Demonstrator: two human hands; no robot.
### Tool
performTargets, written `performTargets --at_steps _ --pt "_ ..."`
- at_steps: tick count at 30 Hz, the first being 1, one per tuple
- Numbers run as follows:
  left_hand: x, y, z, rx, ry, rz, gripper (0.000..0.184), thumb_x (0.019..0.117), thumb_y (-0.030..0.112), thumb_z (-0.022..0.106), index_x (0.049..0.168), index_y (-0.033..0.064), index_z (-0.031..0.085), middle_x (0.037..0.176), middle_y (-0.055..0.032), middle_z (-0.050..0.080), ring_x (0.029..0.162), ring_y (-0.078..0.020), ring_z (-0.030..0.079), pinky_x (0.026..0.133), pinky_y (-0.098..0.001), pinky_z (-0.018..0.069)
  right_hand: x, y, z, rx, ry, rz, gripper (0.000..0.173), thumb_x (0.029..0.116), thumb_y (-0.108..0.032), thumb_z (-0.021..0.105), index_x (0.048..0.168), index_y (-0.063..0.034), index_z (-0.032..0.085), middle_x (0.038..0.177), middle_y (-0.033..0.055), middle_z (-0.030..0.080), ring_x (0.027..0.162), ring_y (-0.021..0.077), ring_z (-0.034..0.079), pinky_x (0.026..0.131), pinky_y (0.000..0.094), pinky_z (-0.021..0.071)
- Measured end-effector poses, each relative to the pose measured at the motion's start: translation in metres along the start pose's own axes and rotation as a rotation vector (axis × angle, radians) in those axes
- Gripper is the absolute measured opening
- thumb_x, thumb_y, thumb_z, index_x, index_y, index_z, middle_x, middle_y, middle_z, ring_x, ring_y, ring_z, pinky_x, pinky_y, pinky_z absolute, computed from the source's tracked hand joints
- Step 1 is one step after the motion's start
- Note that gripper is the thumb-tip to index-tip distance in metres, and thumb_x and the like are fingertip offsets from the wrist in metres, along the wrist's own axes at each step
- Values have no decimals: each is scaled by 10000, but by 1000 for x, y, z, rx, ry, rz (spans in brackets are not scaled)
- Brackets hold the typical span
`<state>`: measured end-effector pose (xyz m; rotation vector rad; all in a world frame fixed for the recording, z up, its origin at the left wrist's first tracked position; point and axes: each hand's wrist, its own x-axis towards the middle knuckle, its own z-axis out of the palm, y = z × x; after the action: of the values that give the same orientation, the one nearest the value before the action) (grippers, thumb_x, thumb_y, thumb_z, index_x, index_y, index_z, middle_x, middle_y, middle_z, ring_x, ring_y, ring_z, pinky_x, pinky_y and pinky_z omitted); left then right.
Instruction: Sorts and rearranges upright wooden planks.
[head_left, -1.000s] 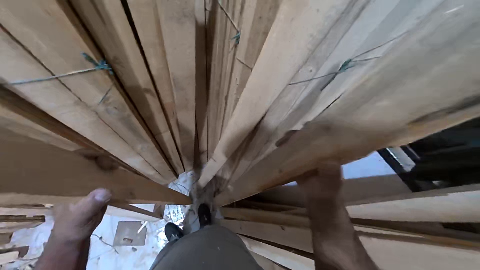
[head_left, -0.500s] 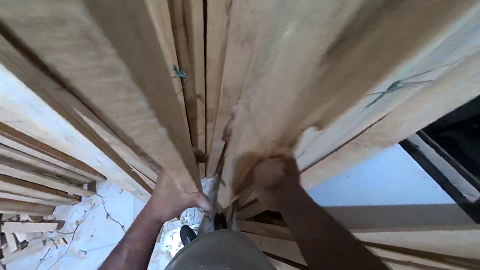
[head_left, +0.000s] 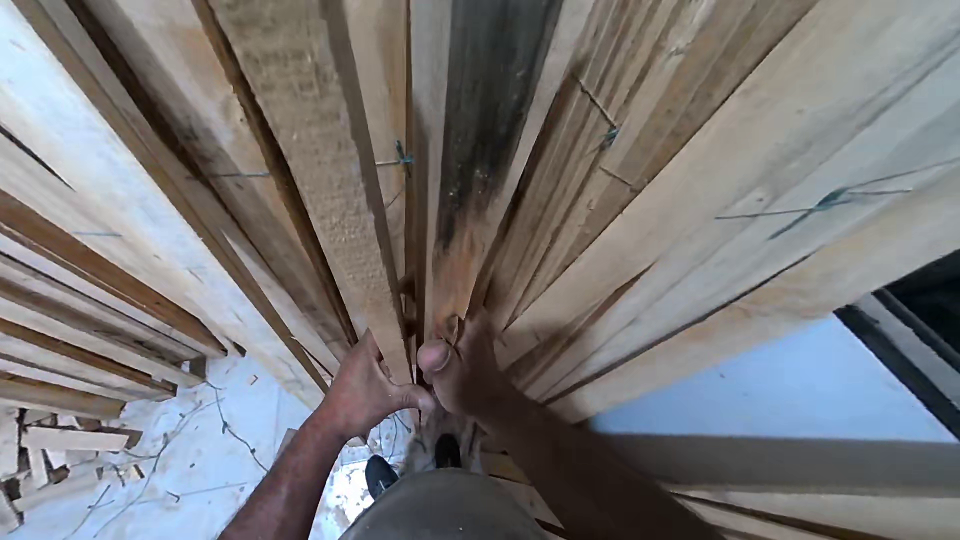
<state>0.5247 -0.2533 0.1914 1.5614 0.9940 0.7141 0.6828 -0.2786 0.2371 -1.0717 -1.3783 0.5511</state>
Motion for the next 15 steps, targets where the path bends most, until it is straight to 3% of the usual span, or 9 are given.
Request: performTargets --at_steps 6,12,15 --pt "3 2 5 21 26 1 889 612 466 950 1316 77 573 1113 41 714 1061 -27 670 950 -257 572 -5 5 6 93 -32 23 1009 781 -870 560 1302 -7 547 1049 24 670 937 33 666 812 267 603" --pt "6 2 10 2 -11 1 964 610 409 947 1375 34 495 1149 17 686 1078 -12 646 965 -238 547 -10 9 7 176 -27 106 1059 696 -870 657 1338 -39 517 1065 -4 664 948 21 659 808 253 598" --pt "7 0 12 8 -3 -7 984 575 417 960 1356 36 497 1109 30 683 1043 7 644 940 -213 545 -8 6 5 182 -38 111 1005 722 -845 664 1312 -43 526 1036 -10 673 922 18 668 795 250 605"
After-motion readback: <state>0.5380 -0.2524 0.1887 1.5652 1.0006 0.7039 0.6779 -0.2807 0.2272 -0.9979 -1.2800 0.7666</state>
